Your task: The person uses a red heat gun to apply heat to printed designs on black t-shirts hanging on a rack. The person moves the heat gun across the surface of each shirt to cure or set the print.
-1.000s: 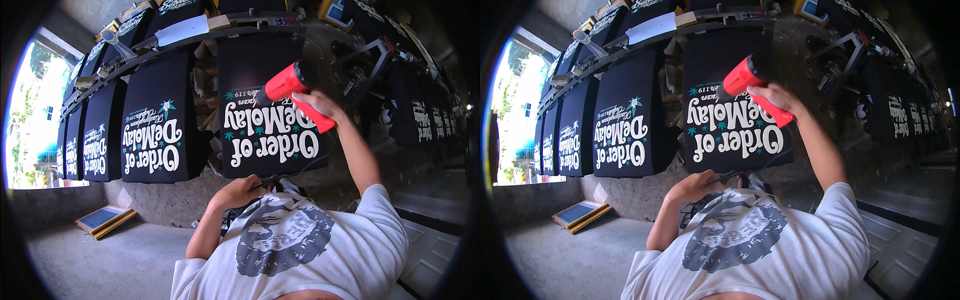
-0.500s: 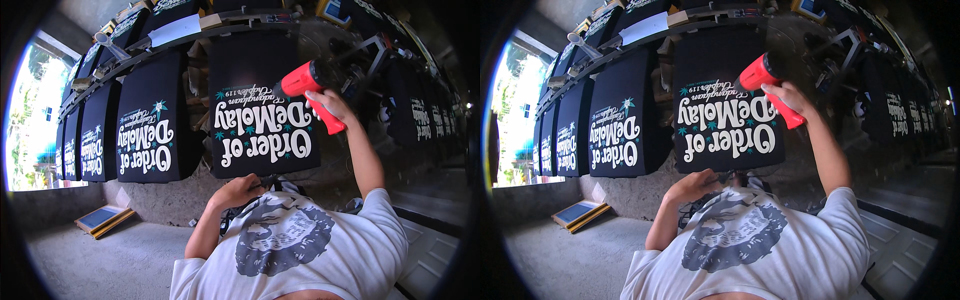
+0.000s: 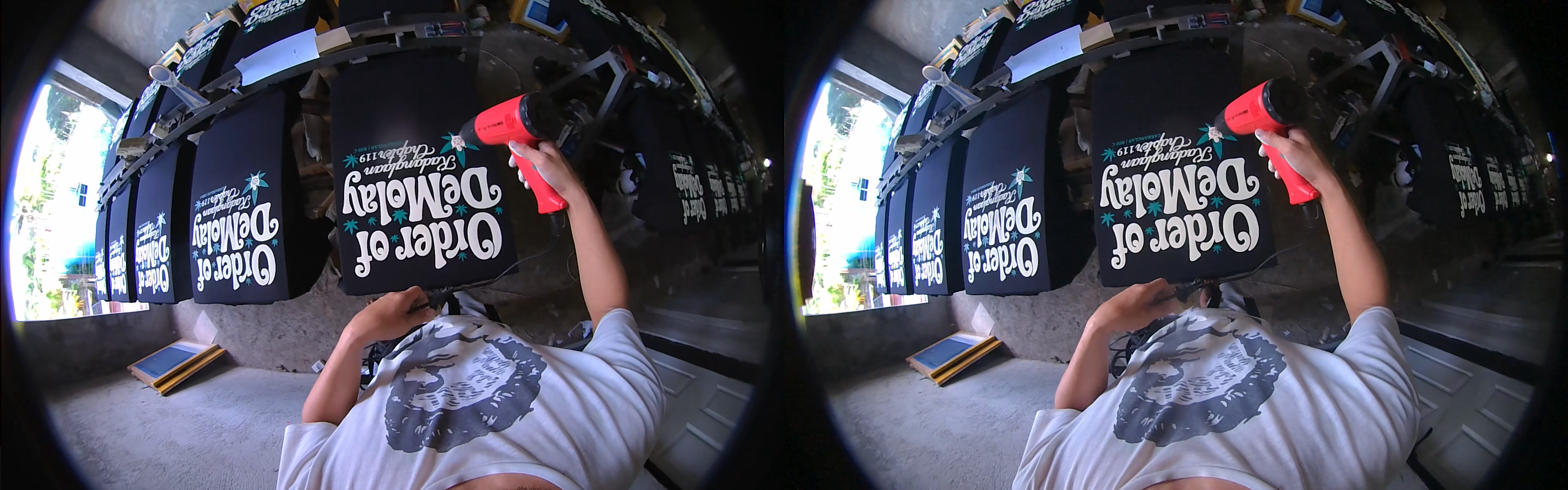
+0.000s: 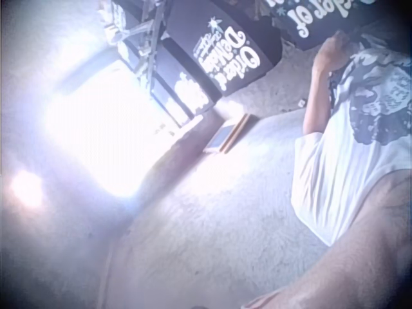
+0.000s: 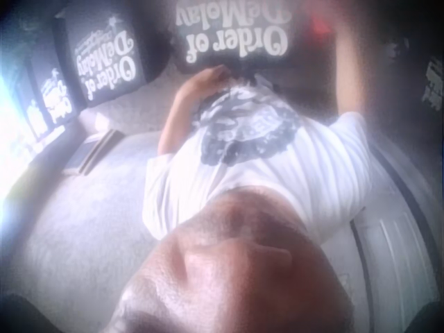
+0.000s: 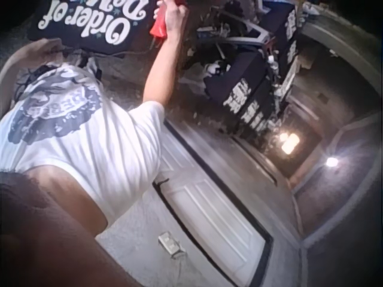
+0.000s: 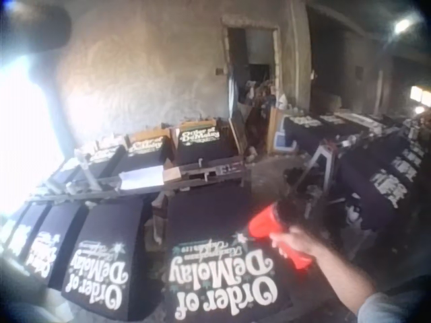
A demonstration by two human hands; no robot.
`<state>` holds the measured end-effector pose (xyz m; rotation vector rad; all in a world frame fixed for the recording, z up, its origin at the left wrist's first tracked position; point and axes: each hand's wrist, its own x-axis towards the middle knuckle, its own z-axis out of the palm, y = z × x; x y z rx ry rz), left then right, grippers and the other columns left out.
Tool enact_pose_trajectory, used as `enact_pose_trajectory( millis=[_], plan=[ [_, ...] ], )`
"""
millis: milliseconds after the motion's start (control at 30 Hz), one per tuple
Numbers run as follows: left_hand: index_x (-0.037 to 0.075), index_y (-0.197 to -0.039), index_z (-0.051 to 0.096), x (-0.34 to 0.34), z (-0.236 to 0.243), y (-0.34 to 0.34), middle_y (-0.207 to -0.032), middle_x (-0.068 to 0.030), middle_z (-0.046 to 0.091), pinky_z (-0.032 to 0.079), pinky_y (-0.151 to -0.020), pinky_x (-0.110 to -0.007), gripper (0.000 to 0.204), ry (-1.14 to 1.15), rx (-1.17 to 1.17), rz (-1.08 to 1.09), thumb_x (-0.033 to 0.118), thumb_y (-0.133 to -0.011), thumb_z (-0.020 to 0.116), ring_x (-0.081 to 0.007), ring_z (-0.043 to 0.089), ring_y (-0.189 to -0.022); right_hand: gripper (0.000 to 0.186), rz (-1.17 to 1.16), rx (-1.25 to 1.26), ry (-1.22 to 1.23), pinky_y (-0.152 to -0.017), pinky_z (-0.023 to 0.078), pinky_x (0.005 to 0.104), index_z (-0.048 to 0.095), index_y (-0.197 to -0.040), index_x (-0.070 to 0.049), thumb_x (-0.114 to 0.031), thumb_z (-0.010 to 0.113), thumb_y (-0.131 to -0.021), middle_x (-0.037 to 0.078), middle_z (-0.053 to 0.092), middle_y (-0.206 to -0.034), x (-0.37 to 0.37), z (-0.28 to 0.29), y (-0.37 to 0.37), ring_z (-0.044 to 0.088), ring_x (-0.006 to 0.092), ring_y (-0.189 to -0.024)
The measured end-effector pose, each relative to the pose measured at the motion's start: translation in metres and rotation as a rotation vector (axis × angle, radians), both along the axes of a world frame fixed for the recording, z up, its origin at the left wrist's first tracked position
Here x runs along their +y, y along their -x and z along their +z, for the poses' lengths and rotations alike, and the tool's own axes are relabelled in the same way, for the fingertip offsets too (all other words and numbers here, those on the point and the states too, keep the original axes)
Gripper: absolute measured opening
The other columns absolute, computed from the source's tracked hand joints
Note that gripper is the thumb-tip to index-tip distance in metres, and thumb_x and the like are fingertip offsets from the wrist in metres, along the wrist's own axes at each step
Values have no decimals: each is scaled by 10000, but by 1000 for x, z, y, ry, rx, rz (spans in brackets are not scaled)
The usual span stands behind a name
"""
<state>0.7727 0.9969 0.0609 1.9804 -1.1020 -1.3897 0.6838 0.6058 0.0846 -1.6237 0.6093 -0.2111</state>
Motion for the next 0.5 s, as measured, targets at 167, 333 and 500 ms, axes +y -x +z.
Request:
enact_pose_trajectory(
  millis=[167, 333, 500],
  plan=[
    [-12, -1212, 627, -1, 6, 2, -1093, -261, 734, 546, -893, -449, 484, -16, -24, 6, 424, -1006, 672, -427, 705, -1057, 362, -51, 15, 25, -555, 524, 276, 666, -1112, -64, -403, 694, -985, 22, 667, -819, -5, -16, -10, 627, 104, -616],
    [-12, -1212, 629, 6, 2, 4, -1089, -255, 737, 548, -878, -450, 457, -19, -65, 14, 393, -1007, 676, -409, 712, -1036, 382, -26, -2, -97, -549, 527, 277, 667, -1126, -58, -415, 689, -994, 31, 666, -810, -5, -18, -9, 621, 105, -603],
    [-12, -1194, 626, 8, 2, 5, -1067, -267, 734, 546, -866, -473, 480, -1, -57, 3, 427, -1006, 671, -435, 709, -1028, 403, -30, 26, -49, -543, 527, 278, 666, -1170, -59, -424, 681, -998, 36, 667, -816, -4, -20, -4, 619, 106, -602]
  ],
)
